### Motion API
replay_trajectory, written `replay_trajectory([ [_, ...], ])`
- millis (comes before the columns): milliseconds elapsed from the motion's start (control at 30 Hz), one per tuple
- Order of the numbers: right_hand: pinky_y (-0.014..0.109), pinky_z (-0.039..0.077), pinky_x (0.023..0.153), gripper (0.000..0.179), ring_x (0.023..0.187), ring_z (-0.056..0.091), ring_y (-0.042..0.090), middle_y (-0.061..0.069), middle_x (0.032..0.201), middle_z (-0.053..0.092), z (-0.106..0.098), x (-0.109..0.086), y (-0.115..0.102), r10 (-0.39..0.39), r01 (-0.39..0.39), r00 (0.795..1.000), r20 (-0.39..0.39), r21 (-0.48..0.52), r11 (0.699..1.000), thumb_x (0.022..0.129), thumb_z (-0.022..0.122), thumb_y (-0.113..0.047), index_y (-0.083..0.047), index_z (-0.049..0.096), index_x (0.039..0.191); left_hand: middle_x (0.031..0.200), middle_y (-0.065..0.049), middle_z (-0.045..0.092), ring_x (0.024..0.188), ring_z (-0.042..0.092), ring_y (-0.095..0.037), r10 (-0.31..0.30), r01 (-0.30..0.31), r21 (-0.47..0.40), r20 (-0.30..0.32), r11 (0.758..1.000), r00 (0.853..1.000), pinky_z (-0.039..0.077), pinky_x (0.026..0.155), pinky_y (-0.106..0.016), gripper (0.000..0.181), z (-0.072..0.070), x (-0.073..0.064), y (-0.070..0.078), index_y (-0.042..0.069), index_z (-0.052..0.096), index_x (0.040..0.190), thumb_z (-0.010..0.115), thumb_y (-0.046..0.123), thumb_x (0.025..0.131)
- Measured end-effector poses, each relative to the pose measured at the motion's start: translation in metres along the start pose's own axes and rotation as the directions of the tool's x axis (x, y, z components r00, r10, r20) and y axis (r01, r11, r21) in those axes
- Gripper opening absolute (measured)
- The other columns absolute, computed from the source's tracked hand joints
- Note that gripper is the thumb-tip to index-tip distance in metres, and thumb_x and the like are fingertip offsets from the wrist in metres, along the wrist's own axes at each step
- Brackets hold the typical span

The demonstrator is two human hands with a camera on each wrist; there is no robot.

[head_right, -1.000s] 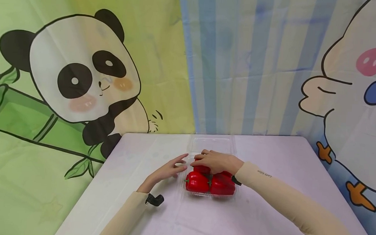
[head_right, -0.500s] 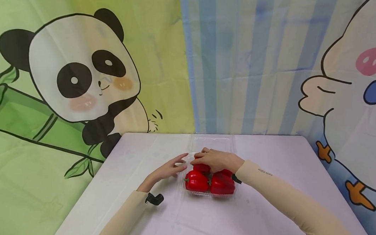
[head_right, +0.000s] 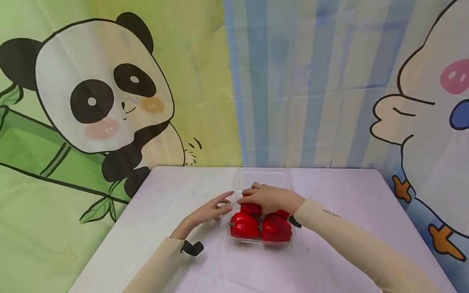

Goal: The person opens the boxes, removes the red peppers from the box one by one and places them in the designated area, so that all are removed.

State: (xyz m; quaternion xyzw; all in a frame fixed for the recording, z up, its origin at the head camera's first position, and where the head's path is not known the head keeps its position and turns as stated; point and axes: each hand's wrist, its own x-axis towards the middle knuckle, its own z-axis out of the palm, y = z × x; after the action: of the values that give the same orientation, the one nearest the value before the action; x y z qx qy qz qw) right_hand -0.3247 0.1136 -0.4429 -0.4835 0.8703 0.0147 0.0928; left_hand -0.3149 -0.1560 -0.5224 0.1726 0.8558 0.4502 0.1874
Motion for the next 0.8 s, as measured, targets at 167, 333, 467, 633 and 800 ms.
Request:
replay_trajectory([
  [167,0.047,0.052,0.101,0.083,0.137,0.041,0.029,0.005,0.154,0.045,-0.002,-0.004,0.001,-0.002,0.002,1.0,-0.01,0.001,1.0,0.079,0.084,-0.014,-0.033,0.046,0.15,0.152,-0.02,0.044,0.125,0.057,-0.038,0.008,-0.008,0.002,-0.001,1.0,1.0,0.058,0.088,-0.048,0.065,0.0,0.001,0.0,0.026,0.027,0.16,0.056,0.035,0.103],
  [333,0.049,0.052,0.101,0.081,0.137,0.041,0.03,0.006,0.154,0.045,-0.003,-0.007,0.0,-0.005,0.005,1.0,-0.014,-0.005,1.0,0.081,0.083,-0.013,-0.031,0.046,0.15,0.152,-0.019,0.044,0.124,0.057,-0.037,0.01,-0.01,-0.004,0.0,1.0,1.0,0.057,0.087,-0.047,0.065,0.0,0.0,-0.003,0.026,0.027,0.16,0.056,0.037,0.103],
  [467,0.05,0.052,0.101,0.08,0.138,0.04,0.031,0.008,0.154,0.044,-0.002,-0.009,-0.001,0.01,-0.01,1.0,-0.01,0.02,1.0,0.082,0.082,-0.015,-0.032,0.045,0.15,0.151,-0.02,0.044,0.125,0.057,-0.036,0.013,-0.013,-0.006,-0.001,1.0,1.0,0.057,0.086,-0.046,0.067,0.001,-0.001,-0.006,0.027,0.027,0.16,0.057,0.04,0.102],
  [633,0.049,0.051,0.101,0.078,0.138,0.04,0.029,0.006,0.155,0.044,-0.002,-0.01,0.0,0.035,-0.035,0.999,-0.01,0.048,0.998,0.083,0.081,-0.018,-0.032,0.045,0.151,0.151,-0.019,0.045,0.124,0.057,-0.035,0.014,-0.013,0.002,-0.004,1.0,1.0,0.058,0.086,-0.045,0.068,0.001,-0.001,-0.009,0.027,0.028,0.16,0.058,0.043,0.101],
  [800,0.046,0.053,0.099,0.079,0.136,0.041,0.027,0.002,0.152,0.046,-0.002,-0.013,0.004,0.063,-0.061,0.997,-0.032,0.06,0.996,0.083,0.081,-0.024,-0.032,0.042,0.152,0.151,-0.018,0.045,0.125,0.057,-0.036,0.017,-0.017,-0.002,-0.004,1.0,1.0,0.058,0.088,-0.047,0.069,0.001,0.003,-0.008,0.027,0.027,0.16,0.059,0.043,0.1],
])
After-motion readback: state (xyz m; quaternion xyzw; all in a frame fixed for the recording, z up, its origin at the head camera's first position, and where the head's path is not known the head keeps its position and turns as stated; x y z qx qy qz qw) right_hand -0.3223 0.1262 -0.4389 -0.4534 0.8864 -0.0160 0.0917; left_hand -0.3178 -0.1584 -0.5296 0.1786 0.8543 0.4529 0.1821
